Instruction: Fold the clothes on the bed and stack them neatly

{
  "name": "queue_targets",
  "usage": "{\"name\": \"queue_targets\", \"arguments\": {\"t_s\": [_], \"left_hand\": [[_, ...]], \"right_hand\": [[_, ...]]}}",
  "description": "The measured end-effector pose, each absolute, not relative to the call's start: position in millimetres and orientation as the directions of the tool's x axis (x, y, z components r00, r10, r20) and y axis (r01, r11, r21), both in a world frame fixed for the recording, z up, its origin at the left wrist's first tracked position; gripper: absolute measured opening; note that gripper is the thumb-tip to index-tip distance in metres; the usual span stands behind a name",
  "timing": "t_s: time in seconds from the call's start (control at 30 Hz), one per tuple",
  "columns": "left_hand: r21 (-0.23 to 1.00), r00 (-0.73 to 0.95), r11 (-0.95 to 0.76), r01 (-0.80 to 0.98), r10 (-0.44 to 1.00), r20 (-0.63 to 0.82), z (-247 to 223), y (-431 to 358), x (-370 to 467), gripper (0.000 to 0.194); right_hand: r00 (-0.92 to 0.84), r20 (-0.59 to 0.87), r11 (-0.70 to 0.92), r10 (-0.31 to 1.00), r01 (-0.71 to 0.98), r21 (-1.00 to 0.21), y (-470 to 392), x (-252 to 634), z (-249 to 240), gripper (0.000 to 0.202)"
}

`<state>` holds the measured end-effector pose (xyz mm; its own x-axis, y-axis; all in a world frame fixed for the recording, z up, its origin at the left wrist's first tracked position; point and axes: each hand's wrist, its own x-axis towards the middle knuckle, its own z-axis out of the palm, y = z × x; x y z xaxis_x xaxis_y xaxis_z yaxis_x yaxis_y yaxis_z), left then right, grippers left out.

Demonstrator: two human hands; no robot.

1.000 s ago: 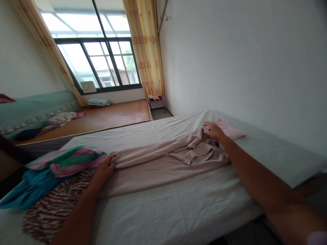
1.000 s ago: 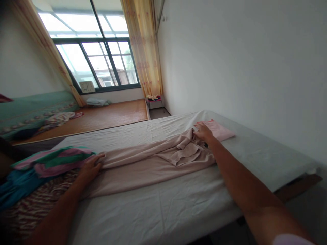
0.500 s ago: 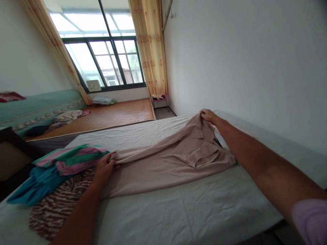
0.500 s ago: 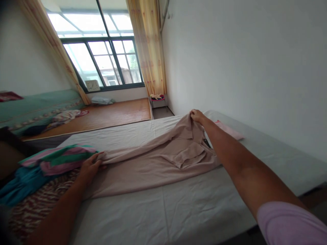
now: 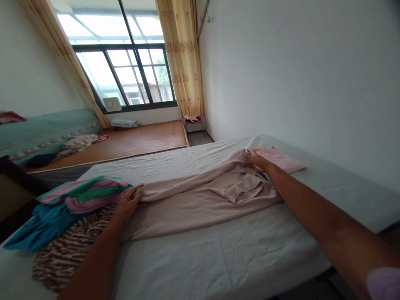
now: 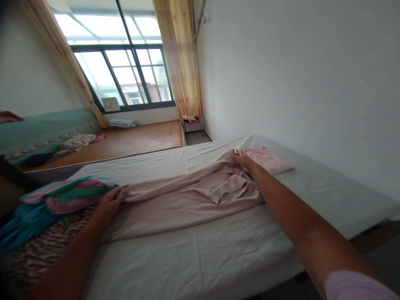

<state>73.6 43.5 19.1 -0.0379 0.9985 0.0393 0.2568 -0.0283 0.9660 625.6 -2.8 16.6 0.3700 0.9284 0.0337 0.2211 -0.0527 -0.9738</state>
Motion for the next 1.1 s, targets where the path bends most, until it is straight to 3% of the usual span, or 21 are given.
{"name": "queue_targets", "arguments": {"t_s": [0.07,0.13,0.3,0.4,0.57,0.77,0.87,0.93,1.03,1.1], "left_hand": [[0.956,-0.014,-0.042,0.289,0.999,0.048,20,42,75,0.041],[0.946,-0.01,-0.057,0.32,0.998,0.064,21,41,76,0.041],[0.922,-0.098,-0.061,0.382,0.99,0.106,25,43,69,0.053],[0.845,-0.009,-0.032,0.533,0.999,0.044,33,43,58,0.061],[0.661,0.257,-0.222,0.717,0.965,0.045,41,46,45,0.058],[0.518,0.302,-0.313,0.796,0.947,0.108,30,57,34,0.053],[0.459,0.323,-0.312,0.832,0.945,0.057,25,62,29,0.044],[0.431,0.32,-0.308,0.848,0.946,0.048,24,63,28,0.04],[0.383,0.287,-0.283,0.88,0.957,0.047,24,62,32,0.038],[0.356,0.272,-0.274,0.893,0.961,0.058,25,60,35,0.037]], "right_hand": [[0.398,0.115,-0.011,0.91,0.3,-0.954,-7,616,13,0.083],[0.414,0.198,0.059,0.888,0.324,-0.944,-10,612,19,0.088],[0.421,0.212,0.235,0.882,-0.002,-0.972,-28,634,45,0.05],[0.334,0.071,0.095,0.94,-0.056,-0.994,-52,651,41,0.039],[0.208,-0.182,-0.213,0.961,0.14,-0.967,-80,656,25,0.029],[-0.005,-0.138,-0.132,0.99,0.252,-0.959,-97,658,41,0.028],[0.083,-0.125,-0.143,0.989,0.277,-0.95,-99,667,40,0.022],[0.252,-0.118,-0.21,0.96,0.379,-0.901,-94,674,32,0.017],[0.516,0.042,-0.274,0.856,0.521,-0.808,-77,680,17,0.022],[0.582,0.16,-0.256,0.797,0.566,-0.784,-62,680,8,0.03]]}}
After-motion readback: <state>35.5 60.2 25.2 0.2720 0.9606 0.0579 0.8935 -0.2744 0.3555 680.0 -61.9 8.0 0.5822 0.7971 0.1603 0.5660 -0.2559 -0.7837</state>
